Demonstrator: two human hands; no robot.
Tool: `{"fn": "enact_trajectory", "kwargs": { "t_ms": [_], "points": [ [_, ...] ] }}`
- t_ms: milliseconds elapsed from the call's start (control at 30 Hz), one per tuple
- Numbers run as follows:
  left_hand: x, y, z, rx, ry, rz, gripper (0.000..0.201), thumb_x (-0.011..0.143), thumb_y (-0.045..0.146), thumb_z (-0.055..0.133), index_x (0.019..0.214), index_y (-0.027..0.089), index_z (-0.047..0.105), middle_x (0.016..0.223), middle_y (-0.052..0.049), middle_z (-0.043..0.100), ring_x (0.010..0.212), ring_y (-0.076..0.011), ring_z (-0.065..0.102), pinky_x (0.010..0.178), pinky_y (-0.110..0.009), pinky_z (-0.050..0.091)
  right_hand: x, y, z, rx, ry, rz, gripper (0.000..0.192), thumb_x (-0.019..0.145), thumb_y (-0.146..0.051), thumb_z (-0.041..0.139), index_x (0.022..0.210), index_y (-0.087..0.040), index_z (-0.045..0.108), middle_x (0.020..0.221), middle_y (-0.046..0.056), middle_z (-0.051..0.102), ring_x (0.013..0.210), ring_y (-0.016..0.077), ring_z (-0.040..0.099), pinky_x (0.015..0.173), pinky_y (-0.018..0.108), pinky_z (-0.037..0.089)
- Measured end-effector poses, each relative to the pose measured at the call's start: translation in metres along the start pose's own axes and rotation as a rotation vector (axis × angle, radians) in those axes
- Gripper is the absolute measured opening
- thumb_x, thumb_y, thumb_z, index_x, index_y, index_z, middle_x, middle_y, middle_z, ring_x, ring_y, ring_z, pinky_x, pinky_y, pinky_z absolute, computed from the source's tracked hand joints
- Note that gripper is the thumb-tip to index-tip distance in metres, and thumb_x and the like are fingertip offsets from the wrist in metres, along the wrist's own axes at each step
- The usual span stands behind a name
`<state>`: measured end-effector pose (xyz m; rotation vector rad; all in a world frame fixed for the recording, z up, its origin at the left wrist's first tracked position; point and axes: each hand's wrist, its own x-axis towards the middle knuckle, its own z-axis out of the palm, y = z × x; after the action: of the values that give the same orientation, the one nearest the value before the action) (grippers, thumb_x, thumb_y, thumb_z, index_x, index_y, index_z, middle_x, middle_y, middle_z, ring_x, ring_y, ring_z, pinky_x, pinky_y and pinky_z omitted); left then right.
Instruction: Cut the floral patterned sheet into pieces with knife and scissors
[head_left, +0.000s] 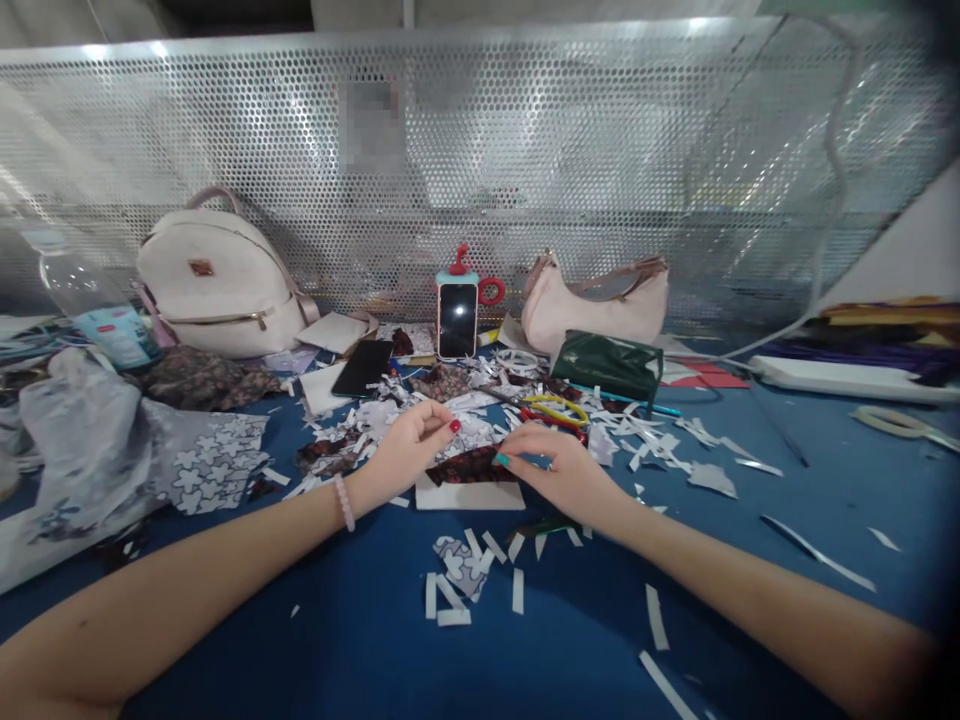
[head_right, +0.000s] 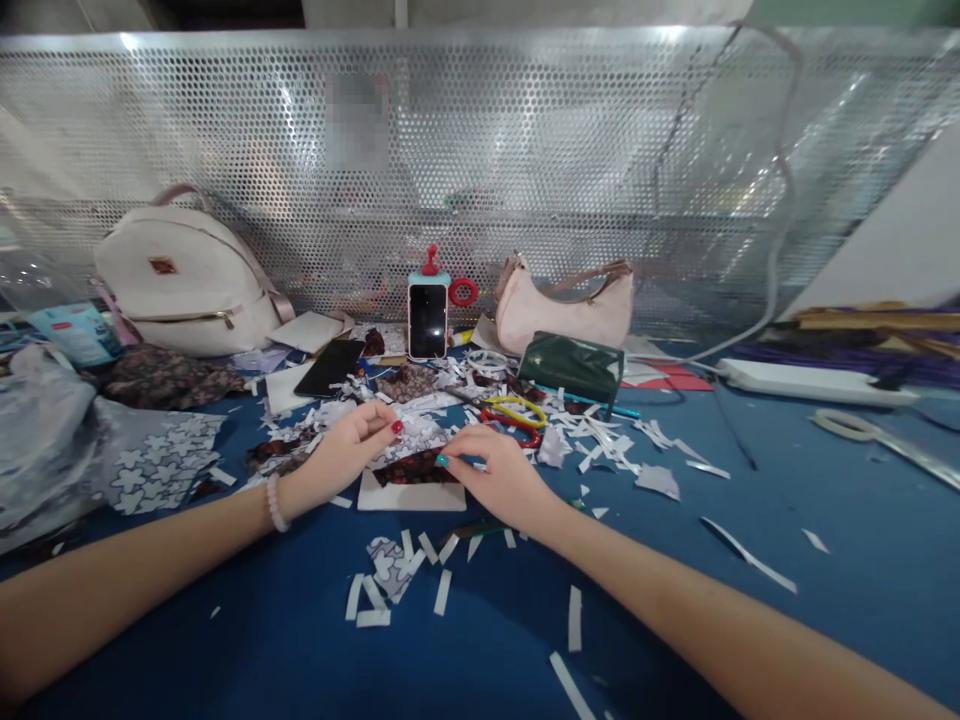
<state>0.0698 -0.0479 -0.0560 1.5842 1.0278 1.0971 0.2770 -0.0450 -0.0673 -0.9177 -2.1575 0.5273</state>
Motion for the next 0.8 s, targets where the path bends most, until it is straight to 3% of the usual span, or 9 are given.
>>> {"fn": "enact_trajectory", "kwargs": {
  "t_ms": [400,800],
  "points": [
    [-0.0005,-0.0076,0.0033,0.001,-0.093,-0.005,0.007,0.079,0.019,0.051,0.077,0.017,0.045,0.067,0.004,0.051,0.061,-0.0096,0.048,0.060,-0.022,0.037,0.0049,-0.0034,0.0038,0.034,-0.030,0.159,0.019,0.077,-0.026,0.050,0.079,-0.020,0.068,0.082,0.005,0.069,0.078,0.0197,0.063,0.072,0.034,0.051],
    [-0.0005,-0.0068,0.0020,0.020,-0.051,0.012,0.007,0.079,0.019,0.051,0.076,0.017,0.044,0.066,0.004,0.049,0.060,-0.0093,0.046,0.059,-0.022,0.036,0.0028,0.0005,0.0025,-0.019,-0.004,0.076,0.019,0.078,-0.025,0.048,0.076,-0.021,0.066,0.082,0.006,0.068,0.080,0.0196,0.062,0.075,0.035,0.050]
  ]
}}
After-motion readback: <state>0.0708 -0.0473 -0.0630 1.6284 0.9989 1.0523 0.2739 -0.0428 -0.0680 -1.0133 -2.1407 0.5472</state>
